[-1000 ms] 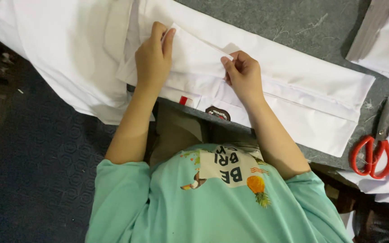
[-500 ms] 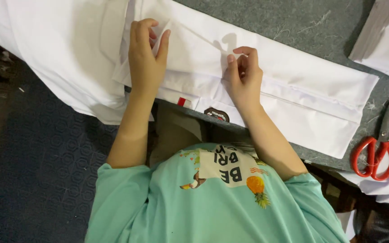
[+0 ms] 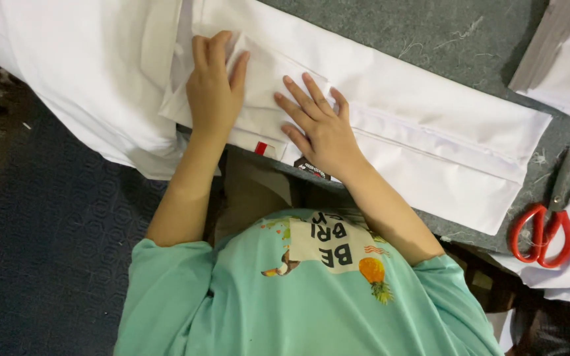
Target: Folding a white collared shirt on a flat surface
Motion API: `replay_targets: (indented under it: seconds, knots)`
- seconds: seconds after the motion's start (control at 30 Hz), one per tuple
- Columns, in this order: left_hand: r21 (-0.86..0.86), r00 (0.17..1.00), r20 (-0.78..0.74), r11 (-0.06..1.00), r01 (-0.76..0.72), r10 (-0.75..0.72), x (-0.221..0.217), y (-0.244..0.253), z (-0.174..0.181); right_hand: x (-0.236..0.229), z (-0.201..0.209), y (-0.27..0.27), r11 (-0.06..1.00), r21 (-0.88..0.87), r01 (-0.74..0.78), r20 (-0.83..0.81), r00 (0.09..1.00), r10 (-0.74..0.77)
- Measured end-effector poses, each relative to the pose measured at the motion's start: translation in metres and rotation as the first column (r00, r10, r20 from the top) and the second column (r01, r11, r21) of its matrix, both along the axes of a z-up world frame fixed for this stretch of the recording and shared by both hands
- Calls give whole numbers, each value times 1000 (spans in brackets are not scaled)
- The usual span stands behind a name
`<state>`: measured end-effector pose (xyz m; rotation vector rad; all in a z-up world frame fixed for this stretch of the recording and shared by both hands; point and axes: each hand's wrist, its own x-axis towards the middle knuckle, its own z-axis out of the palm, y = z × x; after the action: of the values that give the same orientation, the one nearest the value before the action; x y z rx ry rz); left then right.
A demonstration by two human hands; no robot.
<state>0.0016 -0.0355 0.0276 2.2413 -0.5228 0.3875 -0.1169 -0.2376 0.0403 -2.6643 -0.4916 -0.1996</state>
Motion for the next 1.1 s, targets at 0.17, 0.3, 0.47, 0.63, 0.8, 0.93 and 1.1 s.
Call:
replay_targets:
  seconds: [0.17,0.3,0.47,0.63,0.8,0.93,1.1]
  knots:
    - [-63,997,55,996,63,-59,-5,8,5,-1,2,-3,1000,3,-27,-29,999,27]
    - [-100,998,-16,993,65,-67,-6,13,18,0,-2,-3,999,-1,-32,-6,999,32]
    - [-268,933,-333,963,45,-136,12,10,44,0,-2,-3,1000,-13,-27,-5,1000,27]
    - [-161,951,-282,983,86,-129,39,-3,25,-1,-4,-4,1000,-11,-29,11,1000,29]
    - [-73,984,11,981,180,-179,34,-13,8,0,-7,-5,999,-24,-34,11,999,35]
    - [136,974,216,990,41,-70,30,-13,-8,0,-7,-5,999,-28,-36,36,999,37]
    - [88,955,297,996,-10,-17,19,-13,8,-1,-4,-4,999,-23,-31,19,999,31]
